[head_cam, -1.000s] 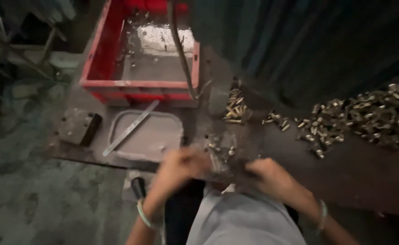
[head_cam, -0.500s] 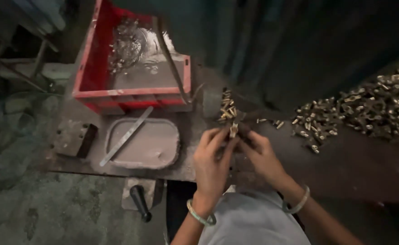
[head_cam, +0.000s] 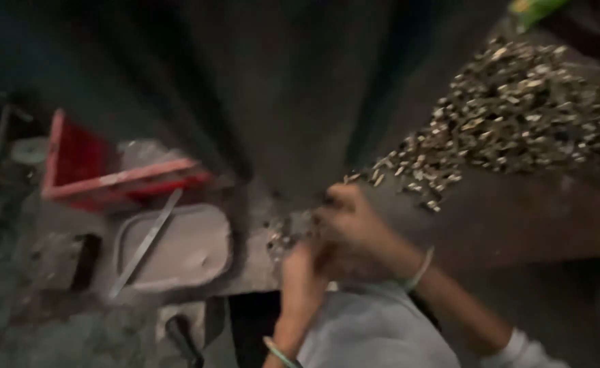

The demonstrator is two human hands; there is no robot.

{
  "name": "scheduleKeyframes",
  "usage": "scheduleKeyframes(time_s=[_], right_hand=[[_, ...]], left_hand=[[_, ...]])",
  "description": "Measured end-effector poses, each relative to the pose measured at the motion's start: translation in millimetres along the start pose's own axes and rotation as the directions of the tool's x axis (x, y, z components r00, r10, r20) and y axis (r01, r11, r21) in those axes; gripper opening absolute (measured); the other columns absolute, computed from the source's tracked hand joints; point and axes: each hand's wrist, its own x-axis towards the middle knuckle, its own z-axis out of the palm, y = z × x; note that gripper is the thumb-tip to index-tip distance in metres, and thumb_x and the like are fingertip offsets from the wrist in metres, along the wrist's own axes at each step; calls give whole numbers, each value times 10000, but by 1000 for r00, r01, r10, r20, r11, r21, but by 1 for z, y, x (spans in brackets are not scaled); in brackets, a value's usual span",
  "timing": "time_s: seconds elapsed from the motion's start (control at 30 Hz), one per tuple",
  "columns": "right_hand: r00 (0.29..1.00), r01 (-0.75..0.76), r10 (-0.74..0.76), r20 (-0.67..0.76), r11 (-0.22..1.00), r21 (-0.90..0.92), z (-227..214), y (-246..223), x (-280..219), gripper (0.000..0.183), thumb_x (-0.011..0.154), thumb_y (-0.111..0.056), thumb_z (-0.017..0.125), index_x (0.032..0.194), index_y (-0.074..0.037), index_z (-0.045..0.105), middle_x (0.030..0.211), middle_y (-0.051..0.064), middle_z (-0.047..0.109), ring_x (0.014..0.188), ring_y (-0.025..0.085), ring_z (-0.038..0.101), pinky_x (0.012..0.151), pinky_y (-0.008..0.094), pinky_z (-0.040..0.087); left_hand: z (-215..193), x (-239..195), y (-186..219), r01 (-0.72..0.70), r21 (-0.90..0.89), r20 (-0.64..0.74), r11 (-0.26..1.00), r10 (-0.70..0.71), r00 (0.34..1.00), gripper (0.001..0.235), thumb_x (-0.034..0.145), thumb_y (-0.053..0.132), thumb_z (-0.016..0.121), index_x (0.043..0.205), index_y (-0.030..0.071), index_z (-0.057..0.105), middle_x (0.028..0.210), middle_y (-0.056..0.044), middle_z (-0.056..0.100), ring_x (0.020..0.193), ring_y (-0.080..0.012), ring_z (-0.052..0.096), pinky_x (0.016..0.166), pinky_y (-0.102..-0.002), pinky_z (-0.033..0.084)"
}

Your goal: Drilling holes in small brass components using a drill press.

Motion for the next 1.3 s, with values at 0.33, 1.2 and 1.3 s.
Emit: scheduleKeyframes(time_s=[0.33,1.2,1.3], right_hand=[[985,120,-119,-123,993,2,42,-55,-6,235,1010,-168,697,1165,9,708,914,-6,720,794,65,639,697,249,519],[914,94,-22,405,983,-158,-26,-80,36,219,978,-102,710,1176,-14,744,943,9,751,857,81,692,755,281,591],[925,82,-91,370,996,39,-7,-73,26,248,996,-89,688,1231,-10,700,1090,-6,740,988,61,661,866,266,565]], left_hand=[[135,142,30,-542,387,304,746,451,839,536,846,-10,614,1379,38,611,1275,-132,592,1151,-333,578,807,-429,539],[-43,-6,29,-473,517,-21,714,562,827,349,876,72,599,1214,35,675,1186,-133,693,1110,-337,695,888,-422,592],[-59,-11,42,-152,452,14,879,163,987,364,872,34,570,1215,39,692,1203,-157,689,1000,-327,691,767,-413,593]])
